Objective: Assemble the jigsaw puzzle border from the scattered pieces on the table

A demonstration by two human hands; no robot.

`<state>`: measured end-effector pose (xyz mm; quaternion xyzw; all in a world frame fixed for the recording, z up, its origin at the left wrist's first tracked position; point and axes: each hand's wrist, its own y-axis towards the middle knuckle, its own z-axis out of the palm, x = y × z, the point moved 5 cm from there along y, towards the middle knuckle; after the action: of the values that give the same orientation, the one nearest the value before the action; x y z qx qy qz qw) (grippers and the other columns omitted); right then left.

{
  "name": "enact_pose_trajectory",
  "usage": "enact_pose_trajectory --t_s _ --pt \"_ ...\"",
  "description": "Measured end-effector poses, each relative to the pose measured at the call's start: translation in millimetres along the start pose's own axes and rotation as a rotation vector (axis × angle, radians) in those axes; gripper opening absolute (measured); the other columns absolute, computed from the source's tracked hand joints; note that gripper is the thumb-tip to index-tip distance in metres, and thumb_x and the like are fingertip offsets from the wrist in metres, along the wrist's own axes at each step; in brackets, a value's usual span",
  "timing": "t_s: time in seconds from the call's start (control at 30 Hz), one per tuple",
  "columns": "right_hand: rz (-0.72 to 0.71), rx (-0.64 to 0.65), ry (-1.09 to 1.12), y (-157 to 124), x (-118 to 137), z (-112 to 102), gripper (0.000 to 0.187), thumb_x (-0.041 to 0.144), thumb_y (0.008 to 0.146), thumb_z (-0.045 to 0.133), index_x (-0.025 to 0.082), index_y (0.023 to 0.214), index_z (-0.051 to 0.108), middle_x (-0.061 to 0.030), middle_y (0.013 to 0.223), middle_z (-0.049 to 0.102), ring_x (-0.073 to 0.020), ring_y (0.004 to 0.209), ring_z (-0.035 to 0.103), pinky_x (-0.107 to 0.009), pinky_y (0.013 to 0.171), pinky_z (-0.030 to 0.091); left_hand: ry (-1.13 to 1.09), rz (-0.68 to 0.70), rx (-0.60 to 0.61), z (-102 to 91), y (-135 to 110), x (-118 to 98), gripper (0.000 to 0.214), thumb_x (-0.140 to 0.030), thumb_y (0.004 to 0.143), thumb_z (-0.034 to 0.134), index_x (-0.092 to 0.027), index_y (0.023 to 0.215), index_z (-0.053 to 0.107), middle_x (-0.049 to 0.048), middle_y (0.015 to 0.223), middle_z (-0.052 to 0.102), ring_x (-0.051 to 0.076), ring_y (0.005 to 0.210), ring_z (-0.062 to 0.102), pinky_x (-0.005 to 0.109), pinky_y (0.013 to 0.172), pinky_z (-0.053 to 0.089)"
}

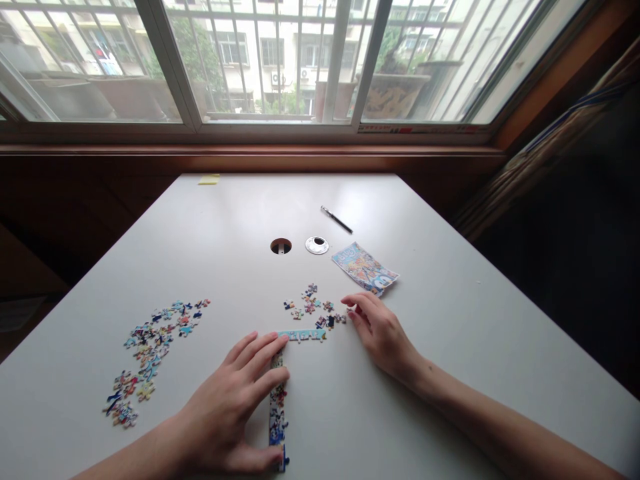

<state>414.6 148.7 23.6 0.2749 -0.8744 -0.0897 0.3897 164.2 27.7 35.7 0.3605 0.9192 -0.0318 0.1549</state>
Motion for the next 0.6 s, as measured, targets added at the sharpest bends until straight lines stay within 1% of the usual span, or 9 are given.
enact_pose_trajectory --t_s 0.1,0.17,0.3,0.4,0.5,0.6 --pt "0.146 -0.099 0.084 -0.6 -8.8 -4.8 0.022 0.012 0.095 0.040 0.021 0.107 0.056 -0.0056 0.098 0.062 -0.0195 0.086 0.061 -0.034 0.080 0.052 -0.006 -0.002 0.000 0.3 -0.5 0.6 0.072 -0.064 0.076 0.067 -0.025 0.134 0.048 0.0105 0.163 0.029 0.035 0.150 0.028 0.056 0.123 0.021" --pt "0.218 -0.149 0.136 -1.0 -13.3 -6.7 0.022 0.010 0.092 0.039 0.021 0.103 0.055 -0.0042 0.093 0.060 -0.0185 0.082 0.059 -0.032 0.076 0.051 -0.010 -0.002 0.001 0.6 -0.8 0.6 0.072 -0.064 0.076 0.067 -0.025 0.134 0.048 0.0102 0.163 0.029 0.035 0.150 0.028 0.056 0.123 0.021" --pt "0.248 -0.158 0.163 -0.5 -14.2 -7.4 0.022 0.010 0.088 0.040 0.022 0.101 0.053 -0.0043 0.093 0.059 -0.0186 0.082 0.058 -0.032 0.074 0.051 -0.022 0.001 -0.010 0.2 -0.9 0.7 0.072 -0.064 0.076 0.067 -0.026 0.134 0.049 0.0101 0.163 0.030 0.036 0.149 0.030 0.056 0.123 0.022" --pt "0.191 -0.087 0.072 0.4 -9.7 -5.4 0.023 0.010 0.084 0.046 0.021 0.102 0.054 -0.0049 0.093 0.060 -0.0195 0.082 0.057 -0.034 0.077 0.050 -0.031 0.001 -0.016 -1.1 -0.5 0.9 0.071 -0.064 0.076 0.068 -0.025 0.133 0.051 0.0105 0.163 0.031 0.036 0.148 0.032 0.056 0.123 0.022" --pt "0.058 0.010 -0.022 1.1 -1.4 -1.0 0.026 0.009 0.082 0.050 0.020 0.105 0.054 -0.0062 0.095 0.061 -0.0214 0.086 0.057 -0.038 0.084 0.049 -0.036 0.006 -0.019 -2.3 0.0 0.4 0.071 -0.062 0.075 0.069 -0.025 0.133 0.051 0.0115 0.162 0.032 0.036 0.148 0.032 0.055 0.123 0.021" --pt "-0.022 0.024 -0.040 1.1 3.9 0.3 0.027 0.007 0.084 0.047 0.020 0.107 0.055 -0.0067 0.093 0.061 -0.0217 0.085 0.057 -0.039 0.084 0.049 -0.038 0.001 -0.034 -3.3 0.3 -0.5 0.070 -0.058 0.074 0.071 -0.024 0.132 0.051 0.0120 0.161 0.034 0.036 0.147 0.033 0.055 0.124 0.020"
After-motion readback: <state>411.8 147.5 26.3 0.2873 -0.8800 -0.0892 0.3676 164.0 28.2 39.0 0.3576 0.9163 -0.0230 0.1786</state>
